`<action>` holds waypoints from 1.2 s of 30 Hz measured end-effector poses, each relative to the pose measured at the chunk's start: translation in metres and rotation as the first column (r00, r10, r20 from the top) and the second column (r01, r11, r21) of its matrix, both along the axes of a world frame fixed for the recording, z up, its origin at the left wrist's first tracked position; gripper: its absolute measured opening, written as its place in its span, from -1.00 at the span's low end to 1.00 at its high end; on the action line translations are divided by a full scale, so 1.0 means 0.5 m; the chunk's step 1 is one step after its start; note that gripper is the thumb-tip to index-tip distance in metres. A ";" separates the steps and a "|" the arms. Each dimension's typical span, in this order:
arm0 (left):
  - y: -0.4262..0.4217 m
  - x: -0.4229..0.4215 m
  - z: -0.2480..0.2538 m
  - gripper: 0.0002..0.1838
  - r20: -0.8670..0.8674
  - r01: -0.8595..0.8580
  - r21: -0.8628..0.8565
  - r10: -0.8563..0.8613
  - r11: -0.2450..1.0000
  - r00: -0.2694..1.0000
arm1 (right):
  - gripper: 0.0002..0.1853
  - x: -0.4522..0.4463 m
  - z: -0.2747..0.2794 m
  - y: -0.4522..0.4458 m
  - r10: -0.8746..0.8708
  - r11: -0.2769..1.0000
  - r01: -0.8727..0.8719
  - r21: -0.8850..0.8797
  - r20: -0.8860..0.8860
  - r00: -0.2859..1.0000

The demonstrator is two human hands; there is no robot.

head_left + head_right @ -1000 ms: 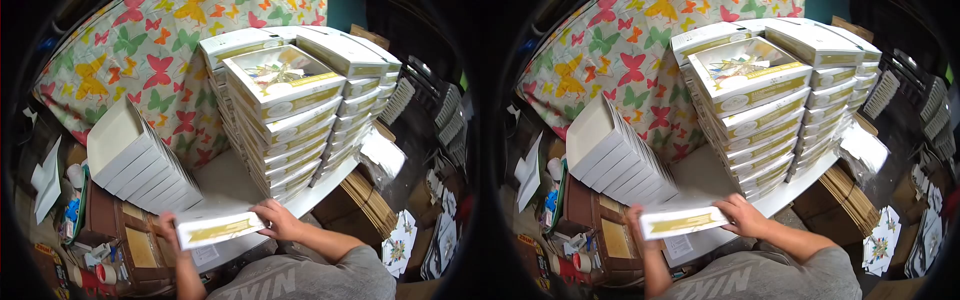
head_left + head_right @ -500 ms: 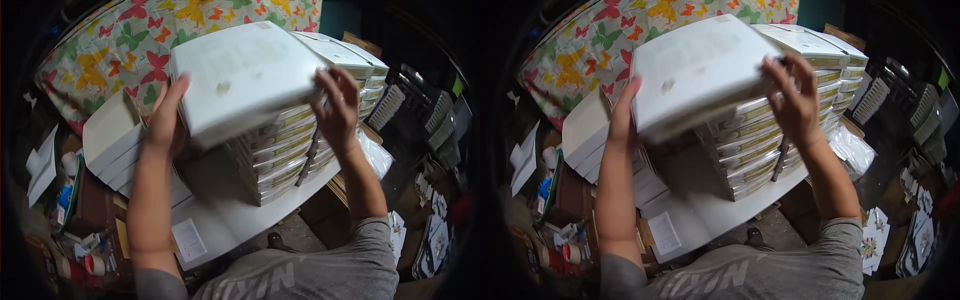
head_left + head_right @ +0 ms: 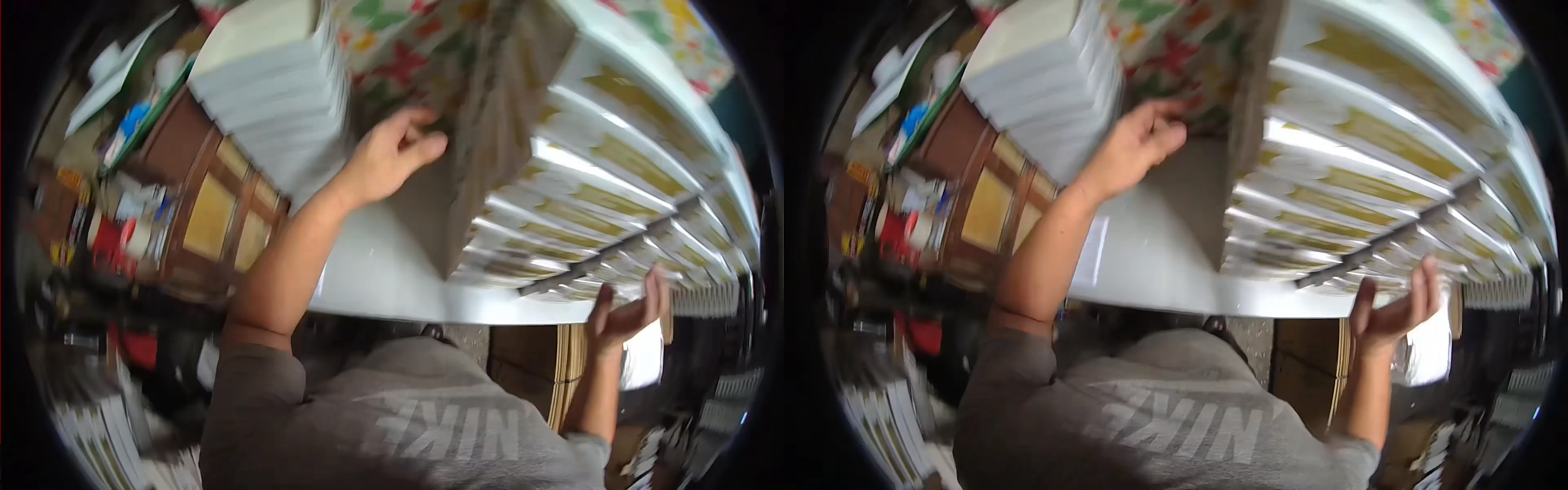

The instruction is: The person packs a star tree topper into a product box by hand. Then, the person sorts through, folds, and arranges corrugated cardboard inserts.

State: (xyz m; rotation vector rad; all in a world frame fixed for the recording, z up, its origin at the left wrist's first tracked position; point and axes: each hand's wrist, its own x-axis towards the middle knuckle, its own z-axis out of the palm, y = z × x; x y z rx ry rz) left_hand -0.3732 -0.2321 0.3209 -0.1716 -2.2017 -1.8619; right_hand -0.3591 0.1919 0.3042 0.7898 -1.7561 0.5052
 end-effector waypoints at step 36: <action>0.065 0.358 -0.648 -0.17 0.144 0.253 -0.888 -0.290 0.384 0.946 | -0.55 1.338 -0.888 -0.098 0.203 0.322 0.939 -0.123 0.977 0.059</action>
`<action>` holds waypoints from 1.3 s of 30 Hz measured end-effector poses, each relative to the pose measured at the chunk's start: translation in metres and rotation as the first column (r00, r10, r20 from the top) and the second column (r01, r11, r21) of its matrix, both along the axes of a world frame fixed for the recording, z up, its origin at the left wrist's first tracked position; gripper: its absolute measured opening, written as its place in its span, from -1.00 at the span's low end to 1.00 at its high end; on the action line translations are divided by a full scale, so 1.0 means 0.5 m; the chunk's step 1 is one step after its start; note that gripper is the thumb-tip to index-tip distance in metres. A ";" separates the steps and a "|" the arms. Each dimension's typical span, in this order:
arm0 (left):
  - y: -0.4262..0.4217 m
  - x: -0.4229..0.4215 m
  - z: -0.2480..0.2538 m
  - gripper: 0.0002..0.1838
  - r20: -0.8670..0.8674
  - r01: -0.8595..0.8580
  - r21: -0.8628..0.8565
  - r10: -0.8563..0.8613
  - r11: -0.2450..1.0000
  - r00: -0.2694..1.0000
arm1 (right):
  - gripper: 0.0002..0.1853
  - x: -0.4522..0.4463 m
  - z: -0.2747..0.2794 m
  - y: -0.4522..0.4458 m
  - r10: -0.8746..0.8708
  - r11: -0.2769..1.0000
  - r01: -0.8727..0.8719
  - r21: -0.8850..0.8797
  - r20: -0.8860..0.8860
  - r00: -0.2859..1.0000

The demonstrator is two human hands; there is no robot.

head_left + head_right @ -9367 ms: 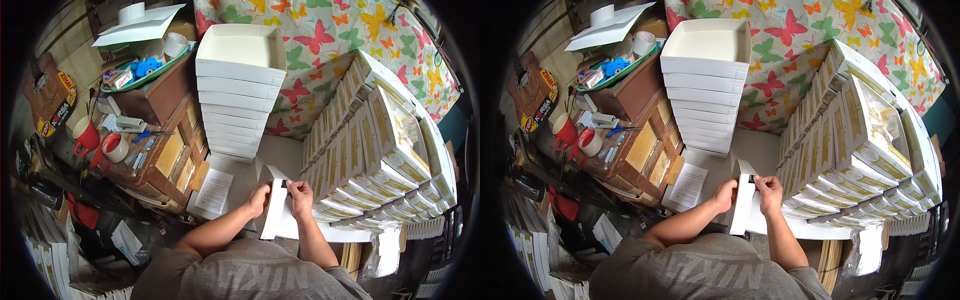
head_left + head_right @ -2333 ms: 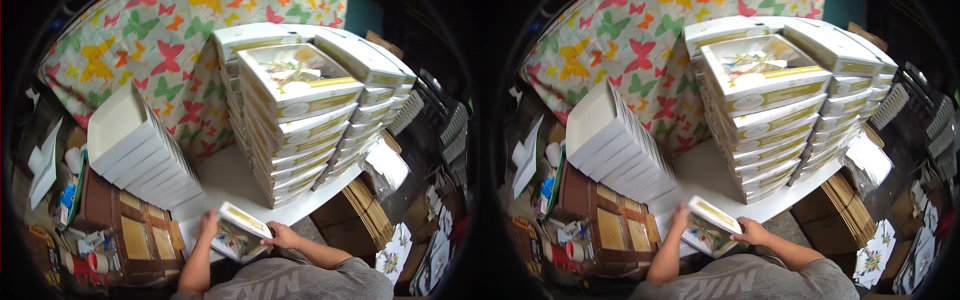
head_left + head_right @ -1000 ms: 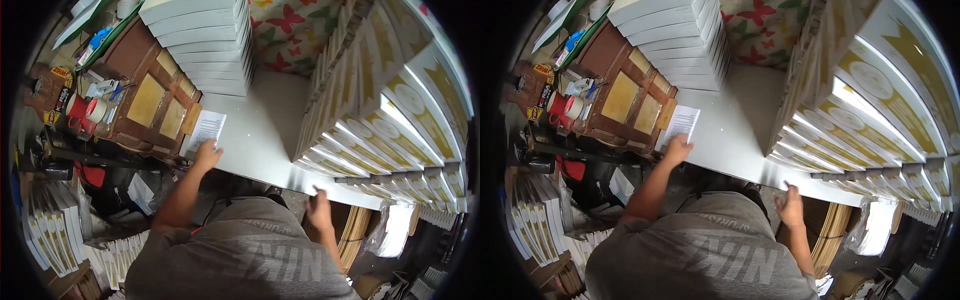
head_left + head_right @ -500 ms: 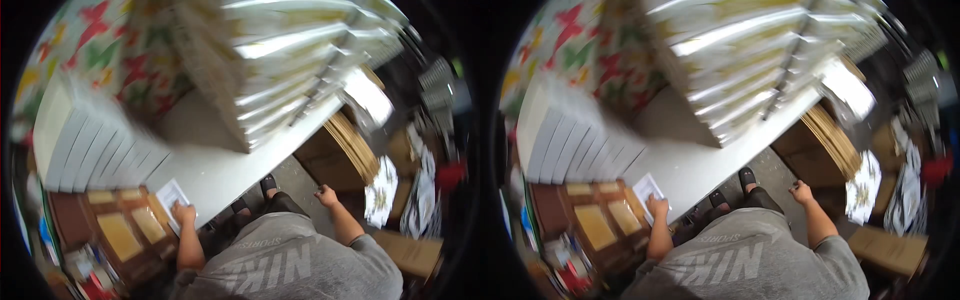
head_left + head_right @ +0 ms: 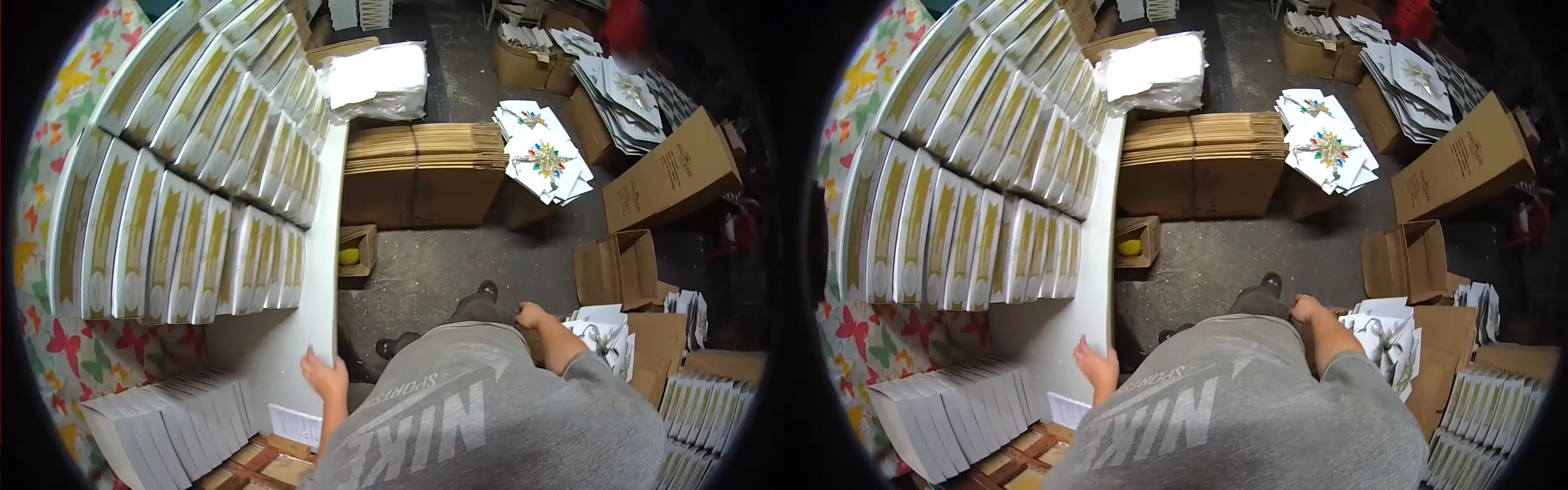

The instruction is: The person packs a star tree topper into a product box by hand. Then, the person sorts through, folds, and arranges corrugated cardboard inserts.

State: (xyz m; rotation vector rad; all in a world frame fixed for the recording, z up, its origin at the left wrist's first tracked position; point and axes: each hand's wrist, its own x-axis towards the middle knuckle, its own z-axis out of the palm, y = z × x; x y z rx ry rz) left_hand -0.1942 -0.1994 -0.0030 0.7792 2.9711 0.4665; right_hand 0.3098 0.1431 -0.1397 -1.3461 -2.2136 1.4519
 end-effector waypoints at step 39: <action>1.337 0.435 -0.130 -0.41 0.728 0.237 0.021 -0.177 0.971 0.663 | -0.65 0.568 0.064 0.870 -0.383 0.768 0.594 -0.239 0.571 0.726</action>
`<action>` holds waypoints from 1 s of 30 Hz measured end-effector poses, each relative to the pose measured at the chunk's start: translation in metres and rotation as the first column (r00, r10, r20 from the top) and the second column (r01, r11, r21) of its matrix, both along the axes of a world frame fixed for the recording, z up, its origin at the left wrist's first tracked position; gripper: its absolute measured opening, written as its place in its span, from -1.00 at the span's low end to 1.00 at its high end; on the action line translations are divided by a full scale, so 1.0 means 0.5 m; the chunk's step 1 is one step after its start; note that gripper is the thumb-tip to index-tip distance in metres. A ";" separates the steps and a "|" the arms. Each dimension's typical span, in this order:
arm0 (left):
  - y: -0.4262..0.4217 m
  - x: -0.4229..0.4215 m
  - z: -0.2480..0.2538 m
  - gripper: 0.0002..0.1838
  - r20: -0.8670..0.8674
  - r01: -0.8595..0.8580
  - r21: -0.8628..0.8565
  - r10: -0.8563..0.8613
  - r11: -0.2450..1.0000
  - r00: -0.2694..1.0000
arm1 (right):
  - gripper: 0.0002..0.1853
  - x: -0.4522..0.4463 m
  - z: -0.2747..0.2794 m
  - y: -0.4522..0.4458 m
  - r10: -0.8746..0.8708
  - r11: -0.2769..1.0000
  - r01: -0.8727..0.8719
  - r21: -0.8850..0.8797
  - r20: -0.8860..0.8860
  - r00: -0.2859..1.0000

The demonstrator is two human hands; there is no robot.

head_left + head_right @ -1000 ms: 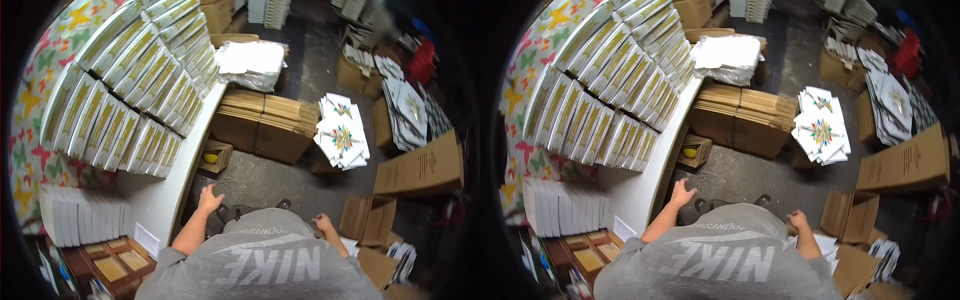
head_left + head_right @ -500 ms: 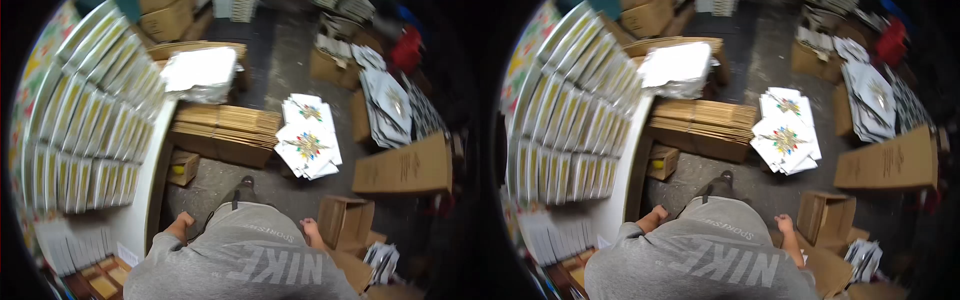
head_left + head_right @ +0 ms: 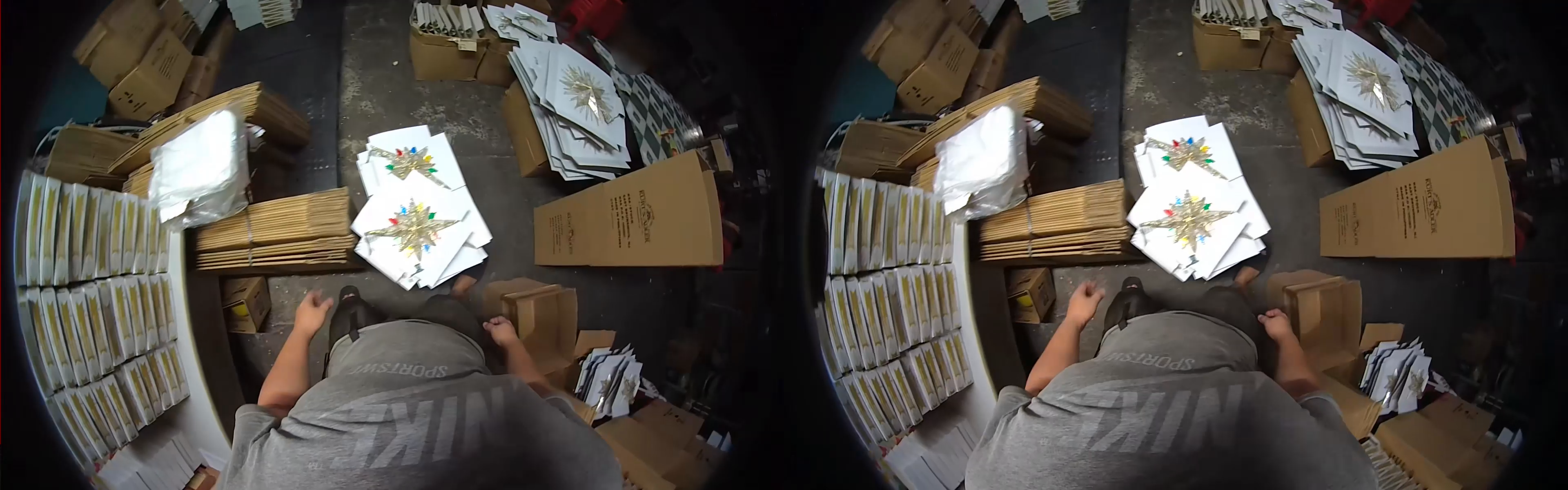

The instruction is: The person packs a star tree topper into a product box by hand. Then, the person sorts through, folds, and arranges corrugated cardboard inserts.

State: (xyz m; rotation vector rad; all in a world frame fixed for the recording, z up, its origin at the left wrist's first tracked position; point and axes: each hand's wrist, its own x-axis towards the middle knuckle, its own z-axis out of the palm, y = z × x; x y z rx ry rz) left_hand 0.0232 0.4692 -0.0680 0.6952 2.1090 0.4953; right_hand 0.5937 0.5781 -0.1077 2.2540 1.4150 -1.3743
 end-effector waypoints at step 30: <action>0.112 0.837 -0.005 -0.33 -0.036 -0.371 -0.497 0.409 0.784 0.912 | -0.64 0.543 -0.181 0.994 0.624 0.781 -0.408 0.473 -0.631 0.461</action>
